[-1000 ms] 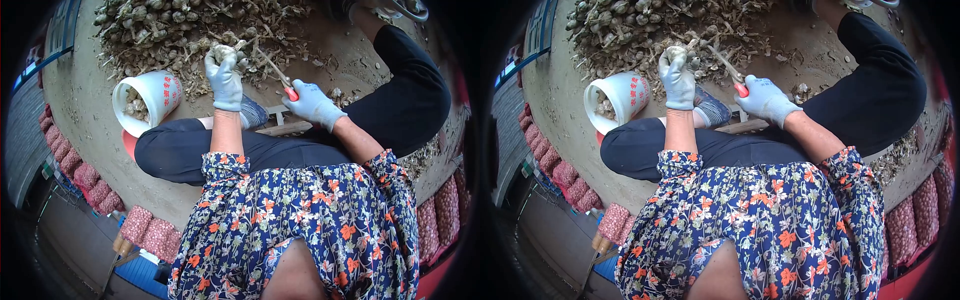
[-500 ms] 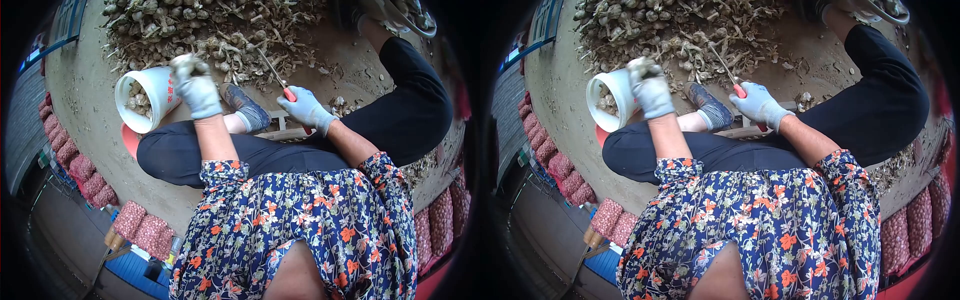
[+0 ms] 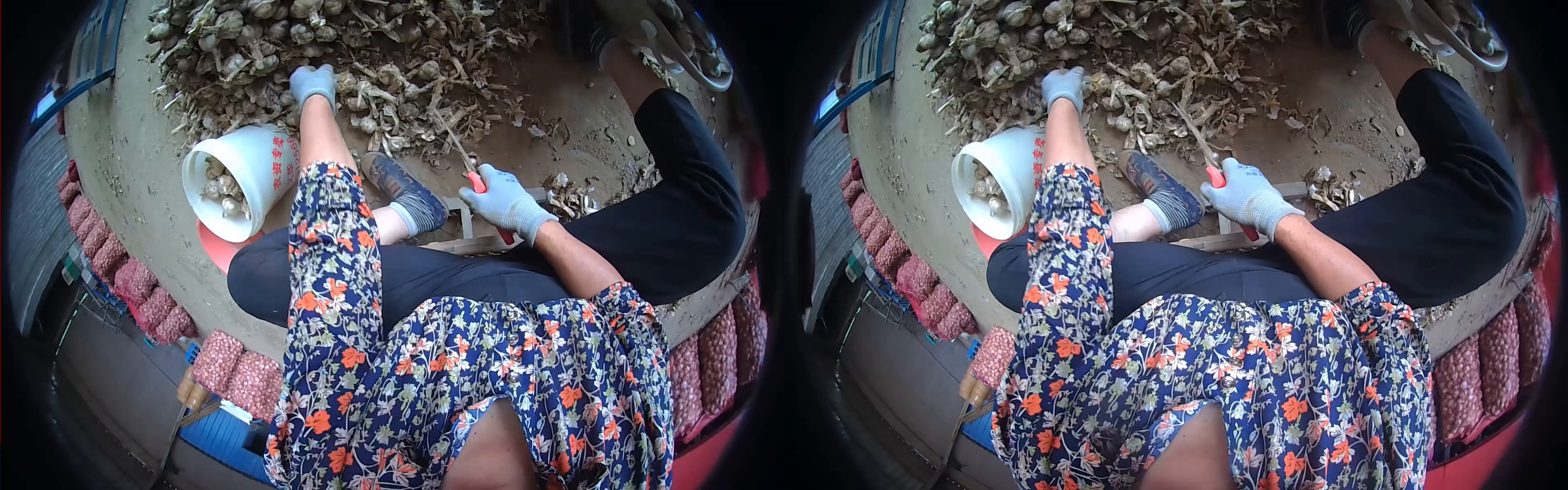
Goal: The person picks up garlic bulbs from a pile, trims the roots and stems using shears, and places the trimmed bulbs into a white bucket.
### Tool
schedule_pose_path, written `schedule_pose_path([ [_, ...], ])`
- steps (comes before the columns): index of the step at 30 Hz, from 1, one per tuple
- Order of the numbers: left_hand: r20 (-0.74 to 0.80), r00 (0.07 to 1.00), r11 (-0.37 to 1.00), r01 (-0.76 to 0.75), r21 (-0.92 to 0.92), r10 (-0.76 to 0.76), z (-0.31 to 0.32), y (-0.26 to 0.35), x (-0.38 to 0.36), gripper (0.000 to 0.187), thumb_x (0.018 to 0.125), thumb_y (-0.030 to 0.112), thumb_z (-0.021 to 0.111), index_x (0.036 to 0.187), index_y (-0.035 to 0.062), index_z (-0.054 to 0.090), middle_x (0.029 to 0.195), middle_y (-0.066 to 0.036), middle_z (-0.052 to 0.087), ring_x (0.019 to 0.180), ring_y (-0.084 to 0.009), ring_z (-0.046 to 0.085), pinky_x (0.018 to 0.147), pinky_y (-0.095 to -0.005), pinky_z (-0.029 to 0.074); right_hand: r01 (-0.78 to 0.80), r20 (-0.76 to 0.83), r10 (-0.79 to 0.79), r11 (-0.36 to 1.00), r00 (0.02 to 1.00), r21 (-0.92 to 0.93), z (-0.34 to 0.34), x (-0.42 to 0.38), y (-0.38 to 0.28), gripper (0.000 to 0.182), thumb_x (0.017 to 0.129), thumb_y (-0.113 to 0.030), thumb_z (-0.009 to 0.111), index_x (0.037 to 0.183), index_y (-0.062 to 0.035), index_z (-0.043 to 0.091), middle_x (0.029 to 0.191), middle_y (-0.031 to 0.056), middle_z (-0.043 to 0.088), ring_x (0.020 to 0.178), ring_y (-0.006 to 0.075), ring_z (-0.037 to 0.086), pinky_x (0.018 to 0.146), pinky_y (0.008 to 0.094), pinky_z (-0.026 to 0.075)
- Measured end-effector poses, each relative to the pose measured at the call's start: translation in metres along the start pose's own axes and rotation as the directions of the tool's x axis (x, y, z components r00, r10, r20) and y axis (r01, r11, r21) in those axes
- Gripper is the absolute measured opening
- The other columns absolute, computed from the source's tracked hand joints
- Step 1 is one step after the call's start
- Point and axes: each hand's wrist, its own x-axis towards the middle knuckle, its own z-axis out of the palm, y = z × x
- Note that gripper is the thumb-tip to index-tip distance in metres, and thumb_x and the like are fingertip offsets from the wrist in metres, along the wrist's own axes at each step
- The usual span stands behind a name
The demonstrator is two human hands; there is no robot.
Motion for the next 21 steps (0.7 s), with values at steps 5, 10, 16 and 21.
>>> schedule_pose_path([
  [5, 0.091, 0.996, 0.728, -0.064, 0.683, 0.001, 0.01, 0.017, -0.05, 0.067, 0.063, 0.031, 0.079, 0.117, 0.0, 0.057, 0.123, -0.022, 0.055, 0.11, -0.0345, 0.057, 0.093, -0.0365, 0.046, 0.01, 0.017, -0.008, 0.996, 1.0, -0.085, 0.001, 0.007, -0.004, 0.054, 0.081, -0.043, 0.054, 0.107, 0.0033, 0.047, 0.101, 0.0288, 0.06, 0.1, 0.0388, 0.059, 0.087, 0.0422, 0.045],
  [10, 0.046, 0.989, 0.709, -0.135, 0.693, 0.144, 0.006, -0.008, -0.065, 0.065, 0.06, 0.023, 0.079, 0.116, -0.0002, 0.054, 0.116, -0.02, 0.058, 0.105, -0.0324, 0.059, 0.09, -0.0356, 0.048, 0.036, 0.009, -0.035, 0.99, 0.999, -0.133, 0.001, 0.008, -0.005, 0.052, 0.081, -0.042, 0.054, 0.106, 0.0029, 0.046, 0.1, 0.0278, 0.061, 0.099, 0.039, 0.059, 0.087, 0.0428, 0.045],
  [16, 0.197, 0.883, 0.825, -0.29, -0.485, 0.427, -0.016, -0.011, -0.111, 0.057, 0.064, -0.003, 0.07, 0.114, 0.0011, 0.042, 0.1, -0.009, 0.057, 0.088, -0.0155, 0.058, 0.081, -0.0266, 0.049, 0.108, -0.164, -0.144, 0.972, 0.976, -0.211, -0.003, 0.006, -0.005, 0.041, 0.081, -0.034, 0.057, 0.104, -0.0011, 0.046, 0.099, 0.0242, 0.061, 0.097, 0.0373, 0.059, 0.084, 0.044, 0.046],
  [21, 0.335, 0.774, 0.781, -0.309, -0.542, 0.538, -0.033, 0.049, -0.198, 0.066, 0.068, -0.008, 0.065, 0.126, 0.0, 0.036, 0.108, -0.011, 0.056, 0.097, -0.0163, 0.057, 0.085, -0.0273, 0.049, 0.178, -0.398, -0.408, 0.847, 0.822, -0.5, -0.016, -0.002, -0.015, 0.037, 0.079, -0.033, 0.06, 0.101, -0.0054, 0.049, 0.093, 0.0149, 0.059, 0.089, 0.0304, 0.06, 0.076, 0.0443, 0.045],
])
